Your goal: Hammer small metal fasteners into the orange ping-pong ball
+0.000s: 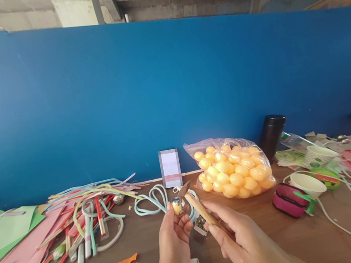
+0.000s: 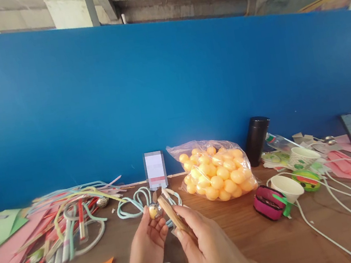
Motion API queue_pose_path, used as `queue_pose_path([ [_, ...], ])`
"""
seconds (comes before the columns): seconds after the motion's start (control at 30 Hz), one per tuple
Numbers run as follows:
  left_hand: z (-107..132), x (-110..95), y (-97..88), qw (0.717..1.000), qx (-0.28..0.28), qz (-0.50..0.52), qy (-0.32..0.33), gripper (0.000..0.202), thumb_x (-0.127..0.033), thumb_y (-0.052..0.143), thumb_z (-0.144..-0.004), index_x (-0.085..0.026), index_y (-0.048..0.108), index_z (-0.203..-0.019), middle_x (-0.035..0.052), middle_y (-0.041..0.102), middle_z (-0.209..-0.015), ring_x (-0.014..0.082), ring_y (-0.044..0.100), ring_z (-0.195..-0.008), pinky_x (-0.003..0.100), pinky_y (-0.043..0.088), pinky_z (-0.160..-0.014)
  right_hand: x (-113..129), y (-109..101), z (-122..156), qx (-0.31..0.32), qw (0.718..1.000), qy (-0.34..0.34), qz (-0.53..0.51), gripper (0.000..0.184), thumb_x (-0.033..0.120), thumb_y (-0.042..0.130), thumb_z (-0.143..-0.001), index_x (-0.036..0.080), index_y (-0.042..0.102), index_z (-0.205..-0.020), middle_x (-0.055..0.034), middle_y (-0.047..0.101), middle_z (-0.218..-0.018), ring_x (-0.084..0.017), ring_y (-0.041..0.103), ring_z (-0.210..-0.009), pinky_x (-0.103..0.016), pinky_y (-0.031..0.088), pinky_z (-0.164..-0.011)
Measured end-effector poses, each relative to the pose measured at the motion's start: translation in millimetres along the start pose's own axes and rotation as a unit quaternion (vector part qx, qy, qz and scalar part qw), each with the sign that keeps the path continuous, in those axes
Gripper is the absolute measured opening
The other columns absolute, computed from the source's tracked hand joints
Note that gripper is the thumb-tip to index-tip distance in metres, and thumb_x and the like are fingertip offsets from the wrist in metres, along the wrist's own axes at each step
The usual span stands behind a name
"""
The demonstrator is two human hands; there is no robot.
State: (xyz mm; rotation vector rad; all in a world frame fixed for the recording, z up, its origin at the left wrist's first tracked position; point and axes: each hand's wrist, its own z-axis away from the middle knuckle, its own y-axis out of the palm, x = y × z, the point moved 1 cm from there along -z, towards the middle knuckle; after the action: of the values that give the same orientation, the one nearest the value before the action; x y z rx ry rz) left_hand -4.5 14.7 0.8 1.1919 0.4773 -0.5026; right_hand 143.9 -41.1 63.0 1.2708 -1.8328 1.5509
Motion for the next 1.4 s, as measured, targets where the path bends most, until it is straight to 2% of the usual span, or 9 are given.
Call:
queue_pose_path([
  [0.17,-1.1,0.7,-1.4,1.000,0.013,-0.003,-0.001,0.017,-0.027,0.058,-0.089,-0.011,0.064,-0.088,0.0072,0.068,-0.074,0.0105,0.062,-0.058,0.021,0.055,-0.053,5.5,1.7,1.1,-0.010,1.000,-0.007,0.002,0.040,0.027,0.047,-0.094,0.019,0.052,-0.133,-0.0115,0.073,-0.106,-0.028,0.067,-0.105,-0.041,0.054,-0.091],
  [0.3,-1.0,1.1,-2.0,1.000,0.029,-0.005,0.006,0.017,-0.027,0.059,-0.088,-0.011,0.065,-0.089,0.0078,0.068,-0.077,0.0121,0.064,-0.063,0.022,0.057,-0.056,3.1,2.3,0.6,0.017,0.999,-0.033,0.020,0.043,0.021,0.049,-0.092,0.022,0.050,-0.134,-0.0106,0.066,-0.125,-0.026,0.063,-0.113,-0.039,0.052,-0.096],
  [0.4,-0.8,1.8,-2.5,1.000,0.022,-0.006,0.007,0.017,-0.027,0.060,-0.087,-0.011,0.065,-0.089,0.0081,0.068,-0.078,0.0118,0.064,-0.062,0.022,0.057,-0.056,0.5,1.9,-0.1,0.023,0.998,-0.034,0.039,0.045,0.018,0.051,-0.091,0.026,0.050,-0.135,-0.0075,0.068,-0.122,-0.025,0.065,-0.111,-0.037,0.053,-0.095],
  [0.53,-1.0,2.1,-2.6,1.000,0.008,-0.013,0.010,0.018,-0.028,0.062,-0.086,-0.011,0.065,-0.090,0.0075,0.068,-0.078,0.0099,0.062,-0.060,0.020,0.055,-0.053,1.5,0.3,0.9,-0.015,0.999,-0.023,0.035,0.043,0.022,0.050,-0.092,0.023,0.050,-0.135,-0.0100,0.068,-0.123,-0.027,0.065,-0.110,-0.040,0.053,-0.095],
  [0.67,-2.1,1.8,-3.1,0.999,0.011,-0.025,0.018,0.018,-0.029,0.064,-0.085,-0.011,0.064,-0.090,0.0074,0.067,-0.080,0.0112,0.064,-0.063,0.021,0.056,-0.055,2.3,0.9,1.1,0.021,0.998,-0.029,0.053,0.045,0.018,0.050,-0.090,0.027,0.050,-0.135,-0.0076,0.068,-0.121,-0.026,0.065,-0.109,-0.040,0.053,-0.094],
  [0.87,-3.7,3.3,-5.0,0.999,0.021,-0.031,0.025,0.017,-0.028,0.064,-0.085,-0.012,0.063,-0.090,0.0084,0.067,-0.082,0.0124,0.065,-0.064,0.022,0.057,-0.056,1.7,2.5,-0.9,0.019,0.999,-0.033,0.036,0.045,0.016,0.050,-0.089,0.026,0.051,-0.133,-0.0076,0.069,-0.118,-0.024,0.067,-0.103,-0.035,0.053,-0.091],
  [1.1,-2.6,3.5,-5.2,0.999,0.008,-0.024,0.032,0.014,-0.026,0.063,-0.086,-0.013,0.062,-0.089,0.0058,0.065,-0.078,0.0103,0.063,-0.060,0.020,0.055,-0.053,0.0,0.1,-0.9,0.009,0.999,-0.031,0.029,0.045,0.018,0.049,-0.091,0.023,0.048,-0.135,-0.0098,0.066,-0.123,-0.025,0.064,-0.110,-0.038,0.052,-0.094],
  [1.23,-2.4,2.4,-3.2,0.999,0.003,-0.020,0.033,0.011,-0.024,0.062,-0.086,-0.013,0.062,-0.088,0.0062,0.066,-0.078,0.0110,0.064,-0.062,0.021,0.056,-0.054,4.5,-2.4,-1.9,0.045,0.998,-0.011,0.046,0.042,0.016,0.048,-0.090,0.024,0.052,-0.131,-0.0086,0.070,-0.113,-0.026,0.068,-0.100,-0.040,0.054,-0.089],
  [1.4,0.0,0.9,-0.9,0.999,0.003,-0.013,0.030,0.010,-0.022,0.061,-0.087,-0.012,0.062,-0.087,0.0049,0.065,-0.075,0.0101,0.063,-0.059,0.020,0.055,-0.053,6.6,-3.5,-1.8,0.003,0.999,-0.012,0.035,0.043,0.021,0.049,-0.091,0.022,0.052,-0.134,-0.0111,0.068,-0.121,-0.028,0.065,-0.108,-0.039,0.054,-0.091],
])
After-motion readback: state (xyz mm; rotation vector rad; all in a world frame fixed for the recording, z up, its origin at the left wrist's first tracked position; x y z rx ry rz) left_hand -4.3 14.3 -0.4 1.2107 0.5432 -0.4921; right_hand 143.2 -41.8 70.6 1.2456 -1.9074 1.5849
